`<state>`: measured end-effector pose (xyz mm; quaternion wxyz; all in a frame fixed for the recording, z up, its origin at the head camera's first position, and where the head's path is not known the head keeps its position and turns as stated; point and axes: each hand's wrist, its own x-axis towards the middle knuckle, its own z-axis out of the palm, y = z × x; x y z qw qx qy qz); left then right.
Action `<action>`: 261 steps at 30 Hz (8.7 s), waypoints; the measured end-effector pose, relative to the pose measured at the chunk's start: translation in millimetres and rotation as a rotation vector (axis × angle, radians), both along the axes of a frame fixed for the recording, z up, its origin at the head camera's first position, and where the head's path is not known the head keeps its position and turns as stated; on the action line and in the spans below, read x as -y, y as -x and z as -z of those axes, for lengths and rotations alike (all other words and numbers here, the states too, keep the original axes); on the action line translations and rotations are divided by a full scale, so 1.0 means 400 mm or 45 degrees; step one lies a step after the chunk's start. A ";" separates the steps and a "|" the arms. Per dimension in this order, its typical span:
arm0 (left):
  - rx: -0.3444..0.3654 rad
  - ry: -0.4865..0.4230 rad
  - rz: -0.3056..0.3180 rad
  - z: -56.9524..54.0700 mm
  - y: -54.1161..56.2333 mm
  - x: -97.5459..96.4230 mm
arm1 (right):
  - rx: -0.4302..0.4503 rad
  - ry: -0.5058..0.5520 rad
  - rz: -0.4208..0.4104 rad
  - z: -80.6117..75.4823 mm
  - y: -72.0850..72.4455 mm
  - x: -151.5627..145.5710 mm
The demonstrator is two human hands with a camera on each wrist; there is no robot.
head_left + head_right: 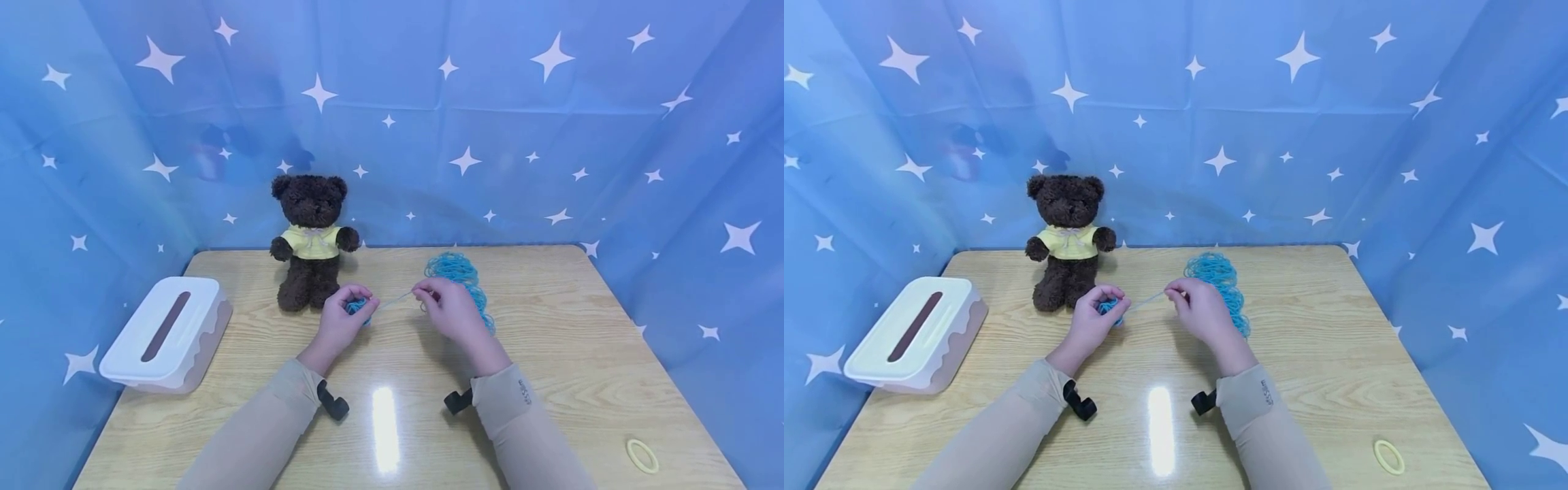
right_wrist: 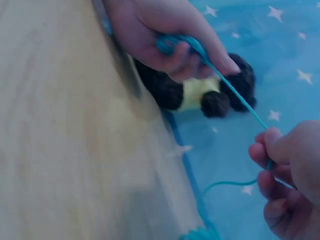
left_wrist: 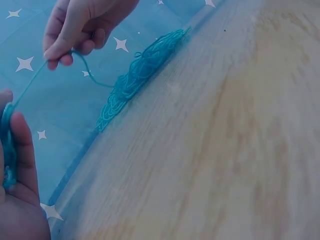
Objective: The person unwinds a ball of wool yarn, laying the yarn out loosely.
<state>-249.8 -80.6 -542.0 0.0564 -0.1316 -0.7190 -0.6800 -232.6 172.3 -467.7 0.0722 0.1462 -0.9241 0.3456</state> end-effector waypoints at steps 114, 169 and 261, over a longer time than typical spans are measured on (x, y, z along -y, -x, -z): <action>-0.004 -0.220 0.101 -0.003 -0.002 -0.004 | -0.028 0.017 0.206 0.067 0.050 -0.115; 0.005 -0.161 0.049 0.001 -0.002 -0.003 | -0.067 0.108 0.594 0.075 0.060 -0.226; 0.024 -0.164 -0.022 -0.008 -0.004 -0.003 | 0.276 -0.174 0.703 0.090 0.060 -0.232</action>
